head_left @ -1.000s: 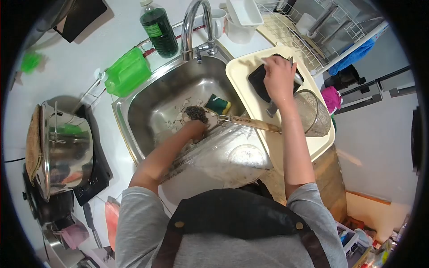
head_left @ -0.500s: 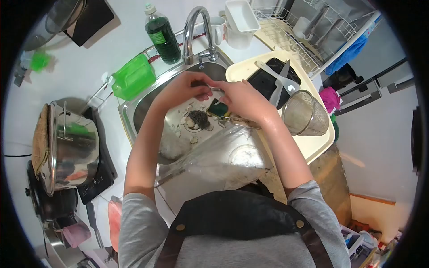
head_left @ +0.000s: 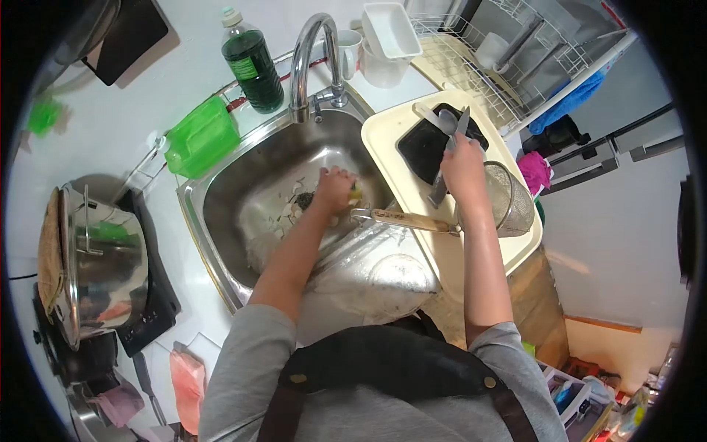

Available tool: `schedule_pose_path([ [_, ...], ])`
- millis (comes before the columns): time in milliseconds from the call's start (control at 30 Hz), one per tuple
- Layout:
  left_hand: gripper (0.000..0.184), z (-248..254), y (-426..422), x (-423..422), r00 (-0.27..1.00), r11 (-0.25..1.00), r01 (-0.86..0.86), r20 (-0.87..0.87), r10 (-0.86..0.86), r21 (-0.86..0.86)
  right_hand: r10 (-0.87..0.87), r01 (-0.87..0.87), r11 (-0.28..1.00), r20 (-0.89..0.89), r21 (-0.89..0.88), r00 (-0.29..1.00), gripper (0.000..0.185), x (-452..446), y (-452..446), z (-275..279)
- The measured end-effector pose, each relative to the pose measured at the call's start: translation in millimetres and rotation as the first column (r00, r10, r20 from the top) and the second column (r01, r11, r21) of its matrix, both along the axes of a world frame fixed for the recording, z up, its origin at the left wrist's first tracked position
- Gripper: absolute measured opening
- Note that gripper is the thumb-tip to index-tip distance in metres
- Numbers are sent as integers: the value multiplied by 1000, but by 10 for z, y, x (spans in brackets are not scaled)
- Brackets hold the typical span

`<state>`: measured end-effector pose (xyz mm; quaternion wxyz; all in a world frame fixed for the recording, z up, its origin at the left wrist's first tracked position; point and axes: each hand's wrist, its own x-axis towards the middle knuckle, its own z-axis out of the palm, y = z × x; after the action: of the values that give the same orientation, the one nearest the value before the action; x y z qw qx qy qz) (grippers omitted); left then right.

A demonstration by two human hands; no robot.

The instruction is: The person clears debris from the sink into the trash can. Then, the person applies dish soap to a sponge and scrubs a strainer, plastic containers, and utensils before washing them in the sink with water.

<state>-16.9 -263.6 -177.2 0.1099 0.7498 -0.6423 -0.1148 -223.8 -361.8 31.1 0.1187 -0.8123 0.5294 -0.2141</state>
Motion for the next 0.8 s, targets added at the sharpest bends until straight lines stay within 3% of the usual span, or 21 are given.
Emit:
schedule_pose_path([
  [67, 46, 348, -44, 118, 967, 953, -186, -125, 220, 238, 32, -32, 991, -4, -130, 999, 35, 2, 54, 35],
  [133, 45, 166, -10, 355, 943, 960, -265, -234, 238, -95, 59, -57, 980, 5, -193, 998, 36, 22, 107, 92],
  [167, 44, 314, 61, 456, 734, 963, -264, -660, 161, -59, 79, -75, 980, 14, -183, 997, 35, 53, 153, 109],
  [200, 42, 568, 126, 512, 354, 969, -247, -933, 69, -21, 101, -95, 980, 26, -173, 995, 35, 92, 205, 124],
  [300, 40, 1344, 491, 337, -181, 901, -409, -981, 75, 145, 248, -236, 966, 139, -102, 959, 29, 231, 332, -37],
  [400, 39, 1214, 597, 442, -286, 895, -424, -958, 12, 138, 245, -213, 963, 198, -168, 949, 28, 275, 239, -103],
  [433, 35, 1201, 613, 428, -209, 875, -474, -978, -5, 97, 212, -182, 969, 177, -169, 961, 28, 245, 105, -26],
  [500, 29, 1151, 612, 336, -56, 826, -563, -998, -28, 9, 55, -77, 964, -91, -254, 994, 25, 162, -132, 110],
  [567, 24, 1144, 639, 274, 69, 792, -611, -996, 52, -1, -35, 26, 999, -228, -41, 973, 25, 124, -470, 128],
  [667, 27, 1356, 655, 229, 91, 816, -572, -983, 162, 82, -39, 62, 997, -393, 48, 919, 28, 91, -681, 134],
  [700, 31, 1439, 617, 217, 42, 808, -566, -974, 223, 161, -29, 77, 992, -421, 97, 906, 28, 72, -764, 78],
  [800, 30, 1644, 615, 223, 81, 825, -562, -989, 123, 57, -27, 79, 992, -452, 95, 892, 30, 25, -849, 2],
])
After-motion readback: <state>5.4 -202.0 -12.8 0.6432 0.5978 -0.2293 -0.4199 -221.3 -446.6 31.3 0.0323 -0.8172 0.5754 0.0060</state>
